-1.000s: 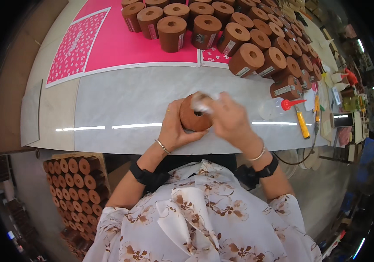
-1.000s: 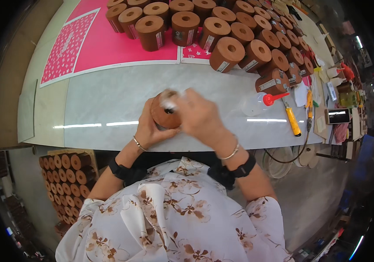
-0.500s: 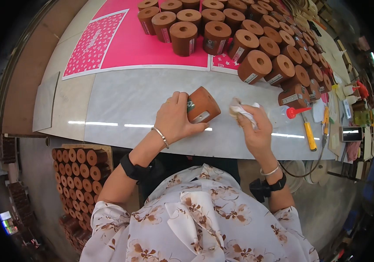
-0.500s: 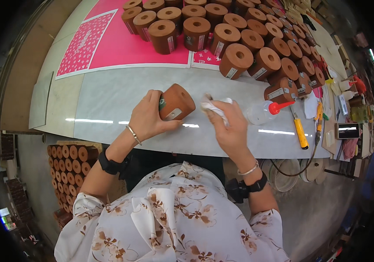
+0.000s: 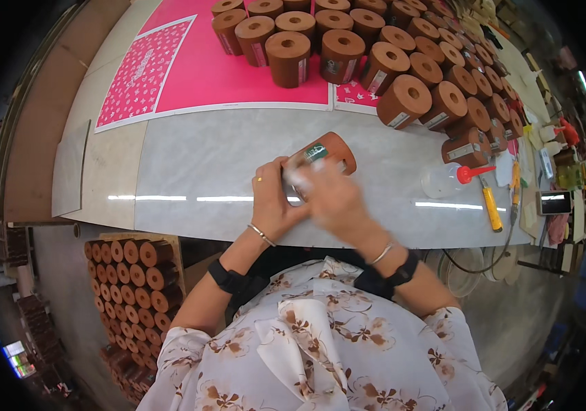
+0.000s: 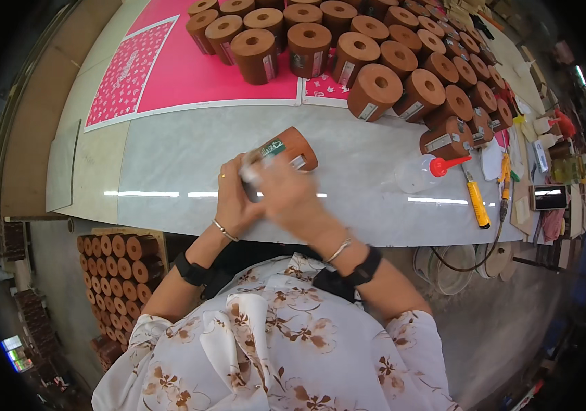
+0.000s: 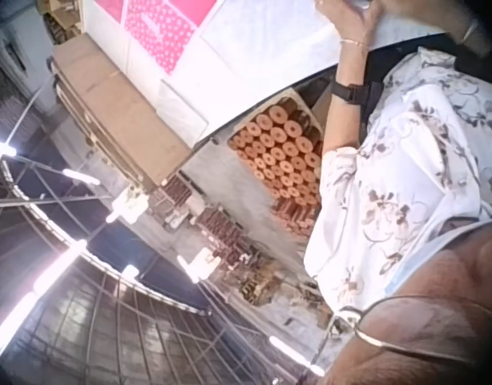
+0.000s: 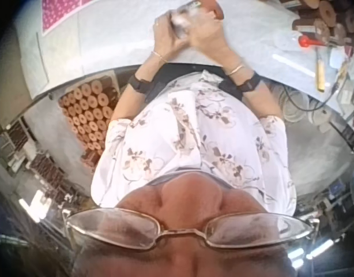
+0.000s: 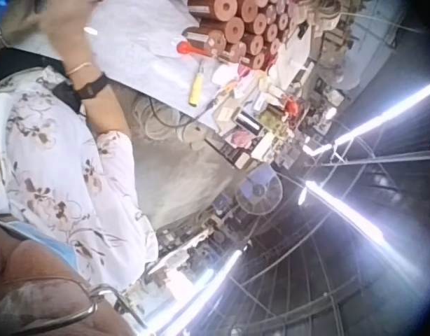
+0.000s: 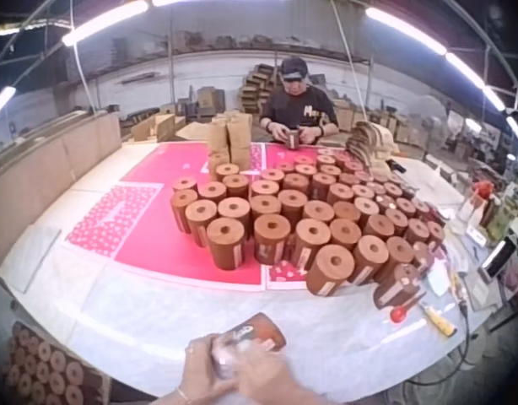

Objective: Wiping and cleaning cylindrical wooden blocks with a cloth and liquid.

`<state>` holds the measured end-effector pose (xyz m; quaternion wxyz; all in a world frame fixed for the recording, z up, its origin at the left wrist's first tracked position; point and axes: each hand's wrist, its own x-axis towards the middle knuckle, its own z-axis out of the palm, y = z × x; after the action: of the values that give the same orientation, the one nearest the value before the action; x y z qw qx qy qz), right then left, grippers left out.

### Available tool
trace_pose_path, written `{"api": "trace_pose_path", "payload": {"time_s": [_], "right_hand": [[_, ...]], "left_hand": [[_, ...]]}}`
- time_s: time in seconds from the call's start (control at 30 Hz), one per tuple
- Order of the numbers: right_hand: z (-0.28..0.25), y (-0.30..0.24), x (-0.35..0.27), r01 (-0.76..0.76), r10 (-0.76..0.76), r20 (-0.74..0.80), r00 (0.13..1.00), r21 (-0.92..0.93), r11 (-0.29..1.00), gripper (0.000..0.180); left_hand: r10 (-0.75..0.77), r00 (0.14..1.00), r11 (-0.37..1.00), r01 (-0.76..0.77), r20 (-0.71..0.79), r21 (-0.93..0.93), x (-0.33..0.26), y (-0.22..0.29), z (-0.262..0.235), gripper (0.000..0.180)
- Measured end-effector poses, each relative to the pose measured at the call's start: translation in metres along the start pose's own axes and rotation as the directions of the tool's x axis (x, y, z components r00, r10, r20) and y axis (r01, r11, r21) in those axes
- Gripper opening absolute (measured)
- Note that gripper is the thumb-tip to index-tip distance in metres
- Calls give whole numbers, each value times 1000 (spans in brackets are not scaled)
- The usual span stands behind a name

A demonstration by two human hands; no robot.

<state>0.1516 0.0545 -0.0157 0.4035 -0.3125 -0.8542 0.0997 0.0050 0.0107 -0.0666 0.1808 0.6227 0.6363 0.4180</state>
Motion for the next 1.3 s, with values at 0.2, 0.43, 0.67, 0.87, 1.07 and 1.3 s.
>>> {"api": "trace_pose_path", "payload": {"time_s": [0.2, 0.43, 0.67, 0.87, 1.07, 1.3], "right_hand": [[-27, 34, 13, -42, 43, 1, 999, -183, 982, 31], [-6, -4, 3, 56, -50, 71, 996, -81, 995, 23], [-41, 59, 0, -254, 256, -4, 967, -136, 958, 17], [-29, 21, -2, -128, 117, -84, 990, -137, 982, 25], [-31, 43, 1, -76, 75, -13, 997, -216, 973, 32], [-7, -4, -8, 79, -79, 3, 997, -117, 990, 27]], "left_hand": [[159, 986, 983, -155, -42, 97, 3, 13, 0, 82], [283, 955, 950, -267, -86, 159, -6, -2, 6, 85], [81, 997, 994, -80, 12, -78, -16, 17, -2, 94], [187, 977, 982, -183, -102, 53, 0, 10, 8, 86], [158, 980, 987, -153, -118, 46, 3, 13, 16, 81], [230, 968, 970, -220, -104, 101, -7, 2, 18, 81]]}}
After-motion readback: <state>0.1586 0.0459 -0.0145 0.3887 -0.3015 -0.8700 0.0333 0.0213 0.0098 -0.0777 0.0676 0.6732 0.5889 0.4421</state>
